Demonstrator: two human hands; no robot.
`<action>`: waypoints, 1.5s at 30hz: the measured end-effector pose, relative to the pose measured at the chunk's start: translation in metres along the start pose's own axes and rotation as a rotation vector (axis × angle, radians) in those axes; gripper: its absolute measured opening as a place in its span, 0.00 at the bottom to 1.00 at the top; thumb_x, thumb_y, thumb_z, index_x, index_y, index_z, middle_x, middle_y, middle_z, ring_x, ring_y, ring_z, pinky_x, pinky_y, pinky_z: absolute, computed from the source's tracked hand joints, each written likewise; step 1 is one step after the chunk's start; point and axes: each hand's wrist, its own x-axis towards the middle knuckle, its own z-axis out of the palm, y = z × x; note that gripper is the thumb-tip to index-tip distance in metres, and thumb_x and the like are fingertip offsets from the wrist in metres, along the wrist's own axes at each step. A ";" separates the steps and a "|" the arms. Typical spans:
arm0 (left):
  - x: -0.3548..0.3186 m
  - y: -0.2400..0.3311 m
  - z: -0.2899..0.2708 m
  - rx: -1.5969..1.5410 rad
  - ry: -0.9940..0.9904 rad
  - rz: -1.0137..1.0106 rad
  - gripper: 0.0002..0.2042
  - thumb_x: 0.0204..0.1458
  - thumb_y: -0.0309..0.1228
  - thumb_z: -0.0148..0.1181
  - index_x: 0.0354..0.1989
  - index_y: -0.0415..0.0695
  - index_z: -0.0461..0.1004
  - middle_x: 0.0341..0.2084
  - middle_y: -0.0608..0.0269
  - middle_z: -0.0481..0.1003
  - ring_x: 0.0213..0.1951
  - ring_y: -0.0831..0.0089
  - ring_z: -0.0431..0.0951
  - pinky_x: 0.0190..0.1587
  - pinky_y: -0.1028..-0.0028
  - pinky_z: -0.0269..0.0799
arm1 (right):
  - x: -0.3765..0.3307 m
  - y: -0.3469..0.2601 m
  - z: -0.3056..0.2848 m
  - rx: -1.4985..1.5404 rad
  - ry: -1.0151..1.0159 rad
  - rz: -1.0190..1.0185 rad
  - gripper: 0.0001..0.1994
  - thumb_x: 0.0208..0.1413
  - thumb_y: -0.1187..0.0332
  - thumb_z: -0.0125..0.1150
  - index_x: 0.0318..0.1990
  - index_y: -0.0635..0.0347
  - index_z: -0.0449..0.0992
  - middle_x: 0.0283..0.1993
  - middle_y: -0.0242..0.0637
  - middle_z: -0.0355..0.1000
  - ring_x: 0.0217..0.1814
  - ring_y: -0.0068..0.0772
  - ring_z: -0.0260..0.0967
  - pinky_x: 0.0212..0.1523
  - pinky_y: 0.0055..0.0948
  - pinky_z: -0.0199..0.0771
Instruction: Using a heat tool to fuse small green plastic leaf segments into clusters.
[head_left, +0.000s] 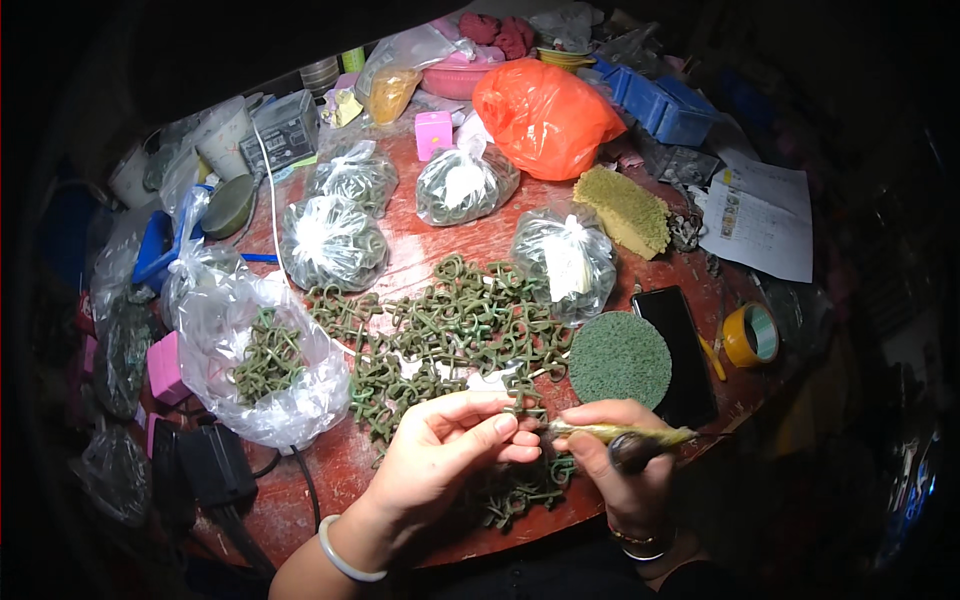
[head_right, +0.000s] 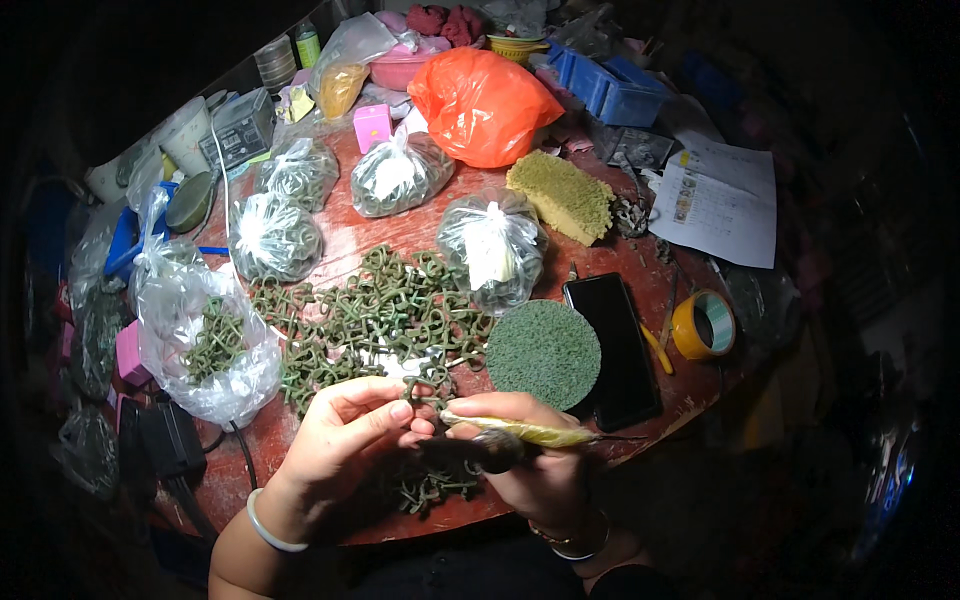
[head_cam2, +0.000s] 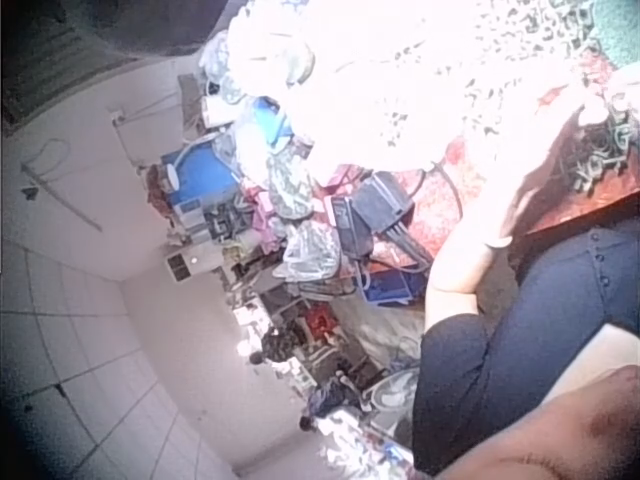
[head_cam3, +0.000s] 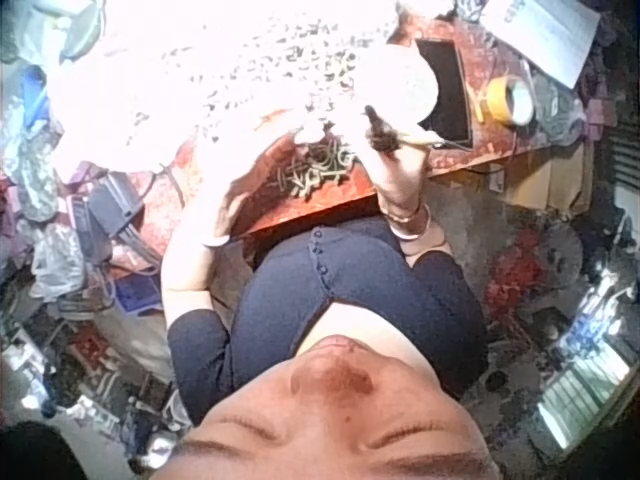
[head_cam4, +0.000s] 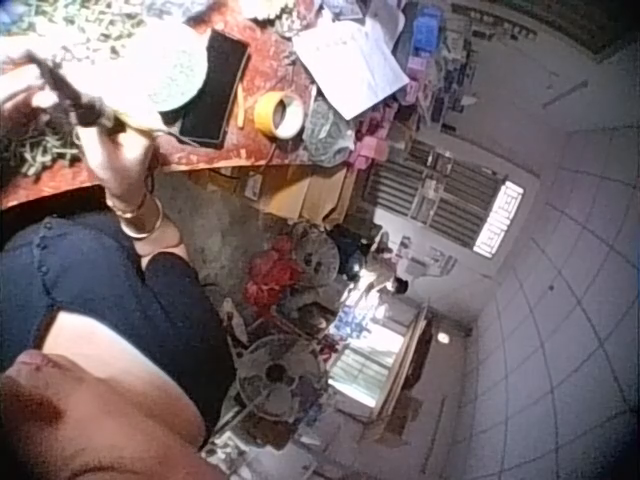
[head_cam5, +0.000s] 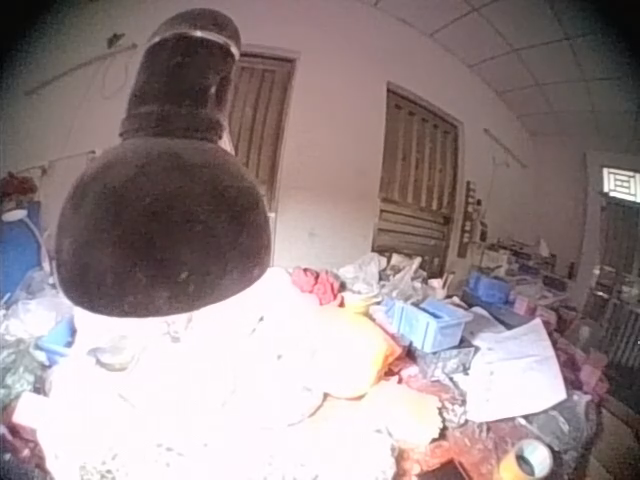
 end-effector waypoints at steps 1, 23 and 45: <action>0.000 0.000 0.000 -0.011 -0.027 -0.001 0.11 0.57 0.23 0.53 0.47 0.33 0.71 0.39 0.51 0.76 0.39 0.66 0.79 0.44 0.69 0.77 | 0.001 -0.003 0.000 -0.014 0.033 -0.037 0.11 0.52 0.76 0.64 0.42 0.69 0.74 0.41 0.38 0.75 0.41 0.23 0.72 0.43 0.22 0.72; 0.001 -0.007 0.003 0.735 -0.003 0.500 0.04 0.48 0.22 0.64 0.30 0.36 0.76 0.33 0.59 0.74 0.36 0.73 0.75 0.39 0.75 0.72 | 0.005 0.001 0.002 -0.055 -0.024 -0.064 0.09 0.49 0.77 0.66 0.38 0.64 0.77 0.33 0.38 0.75 0.32 0.25 0.72 0.32 0.23 0.70; -0.003 0.015 0.004 0.295 -0.058 -0.356 0.13 0.60 0.40 0.52 0.31 0.41 0.69 0.18 0.64 0.72 0.12 0.81 0.67 0.12 0.82 0.62 | 0.019 0.000 -0.004 -0.405 -0.024 0.032 0.15 0.43 0.86 0.56 0.40 0.64 0.72 0.35 0.43 0.74 0.37 0.36 0.76 0.38 0.27 0.73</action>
